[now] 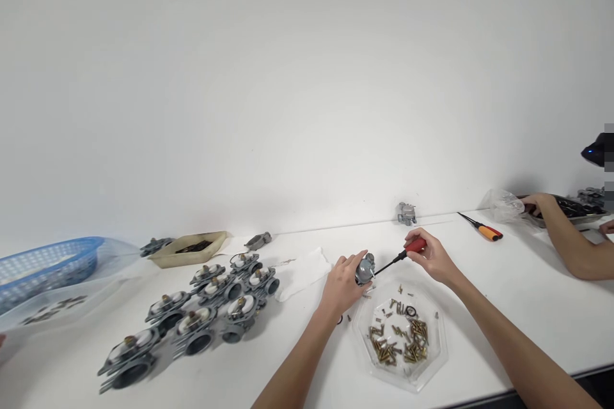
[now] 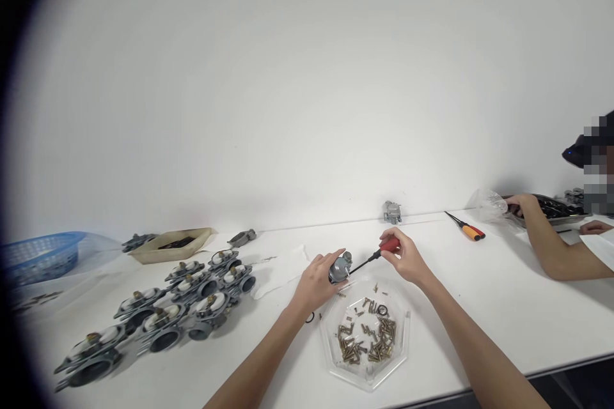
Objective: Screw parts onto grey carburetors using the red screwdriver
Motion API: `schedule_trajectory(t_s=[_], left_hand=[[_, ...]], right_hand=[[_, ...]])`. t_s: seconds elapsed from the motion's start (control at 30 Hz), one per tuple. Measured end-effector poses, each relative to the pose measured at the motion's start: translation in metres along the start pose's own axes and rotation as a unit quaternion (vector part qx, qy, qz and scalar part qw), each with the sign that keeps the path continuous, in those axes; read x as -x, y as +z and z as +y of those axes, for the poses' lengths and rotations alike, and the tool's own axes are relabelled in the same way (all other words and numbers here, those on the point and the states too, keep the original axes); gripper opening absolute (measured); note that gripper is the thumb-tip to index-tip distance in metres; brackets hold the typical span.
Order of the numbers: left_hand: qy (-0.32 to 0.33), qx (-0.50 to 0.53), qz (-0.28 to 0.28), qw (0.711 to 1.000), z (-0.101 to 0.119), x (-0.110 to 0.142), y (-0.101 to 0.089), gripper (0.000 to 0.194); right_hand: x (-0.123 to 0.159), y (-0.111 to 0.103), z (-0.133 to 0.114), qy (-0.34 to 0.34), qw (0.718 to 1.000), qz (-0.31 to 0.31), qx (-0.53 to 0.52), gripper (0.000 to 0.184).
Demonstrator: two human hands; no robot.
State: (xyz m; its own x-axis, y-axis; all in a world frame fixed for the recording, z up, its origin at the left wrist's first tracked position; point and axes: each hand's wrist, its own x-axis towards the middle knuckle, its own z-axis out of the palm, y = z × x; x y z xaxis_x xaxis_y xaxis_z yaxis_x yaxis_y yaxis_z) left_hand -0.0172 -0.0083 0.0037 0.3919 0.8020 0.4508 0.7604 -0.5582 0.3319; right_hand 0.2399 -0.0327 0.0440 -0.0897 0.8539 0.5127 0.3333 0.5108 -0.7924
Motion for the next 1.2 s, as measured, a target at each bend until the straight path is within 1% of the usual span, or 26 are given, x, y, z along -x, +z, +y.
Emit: schedule_trajectory(t_s=[0.1,0.17,0.23,0.3,0.37,0.4,0.47,0.53,0.57,0.6,0.67,0.73,0.8,0.9,0.97,1.1,1.2], left_hand=[[0.011,-0.005,-0.004,1.000,0.0004,-0.0001,-0.0005,0.070],[0.013,-0.008,-0.008,1.000,0.0006,-0.0003,-0.0008,0.070],[0.013,-0.010,-0.009,1.000,0.0005,-0.0005,-0.0007,0.070],[0.011,-0.009,-0.008,1.000,0.0003,-0.0007,-0.0004,0.071],[0.007,-0.010,-0.008,1.000,0.0000,-0.0008,0.0002,0.071],[0.004,-0.010,-0.006,1.000,-0.0002,-0.0009,0.0005,0.072],[0.003,-0.010,-0.004,1.000,-0.0007,-0.0011,0.0010,0.072],[0.005,-0.008,0.000,1.000,-0.0011,-0.0011,0.0015,0.072],[0.005,-0.007,0.001,1.000,-0.0013,-0.0011,0.0017,0.072],[0.004,-0.006,0.002,1.000,-0.0015,-0.0010,0.0019,0.072],[0.000,-0.002,0.003,1.000,-0.0019,-0.0008,0.0023,0.072],[-0.003,0.002,0.003,1.000,-0.0022,-0.0005,0.0026,0.072],[-0.005,0.005,0.004,1.000,-0.0024,-0.0003,0.0027,0.072],[-0.007,0.001,0.004,1.000,-0.0023,-0.0004,0.0028,0.072],[0.000,-0.004,0.004,1.000,-0.0022,-0.0006,0.0029,0.072],[0.017,-0.008,0.007,1.000,-0.0024,-0.0012,0.0029,0.072],[0.016,-0.007,0.004,1.000,-0.0032,-0.0013,0.0031,0.073]], right_hand=[[-0.0008,0.0029,0.0007,0.056,0.996,0.053,0.044,0.028],[-0.0006,0.0029,0.0009,0.076,0.993,0.066,0.060,0.031],[0.0001,0.0007,0.0009,0.054,0.997,0.037,0.045,0.029],[0.0006,-0.0018,0.0012,0.006,1.000,0.001,0.014,0.028],[0.0004,-0.0028,0.0022,-0.020,1.000,-0.007,-0.008,0.033],[0.0000,-0.0025,0.0029,-0.016,1.000,0.001,-0.009,0.033],[-0.0008,-0.0011,0.0038,0.024,0.999,0.026,0.017,0.027],[-0.0012,0.0000,0.0038,0.061,0.996,0.045,0.055,0.027],[-0.0010,0.0001,0.0034,0.066,0.995,0.047,0.066,0.027],[-0.0006,-0.0001,0.0028,0.060,0.995,0.041,0.067,0.026],[0.0005,-0.0011,0.0017,0.021,0.999,0.010,0.041,0.024],[0.0014,-0.0020,0.0012,-0.016,1.000,-0.014,0.005,0.030],[0.0014,-0.0024,0.0017,-0.026,1.000,-0.013,-0.012,0.030],[-0.0001,-0.0023,0.0037,-0.001,1.000,0.000,0.008,0.020],[-0.0013,-0.0021,0.0048,0.016,0.999,0.003,0.029,0.017],[-0.0022,-0.0008,0.0053,0.052,0.996,0.018,0.069,0.022],[-0.0016,-0.0006,0.0052,0.060,0.994,0.024,0.087,0.024]])
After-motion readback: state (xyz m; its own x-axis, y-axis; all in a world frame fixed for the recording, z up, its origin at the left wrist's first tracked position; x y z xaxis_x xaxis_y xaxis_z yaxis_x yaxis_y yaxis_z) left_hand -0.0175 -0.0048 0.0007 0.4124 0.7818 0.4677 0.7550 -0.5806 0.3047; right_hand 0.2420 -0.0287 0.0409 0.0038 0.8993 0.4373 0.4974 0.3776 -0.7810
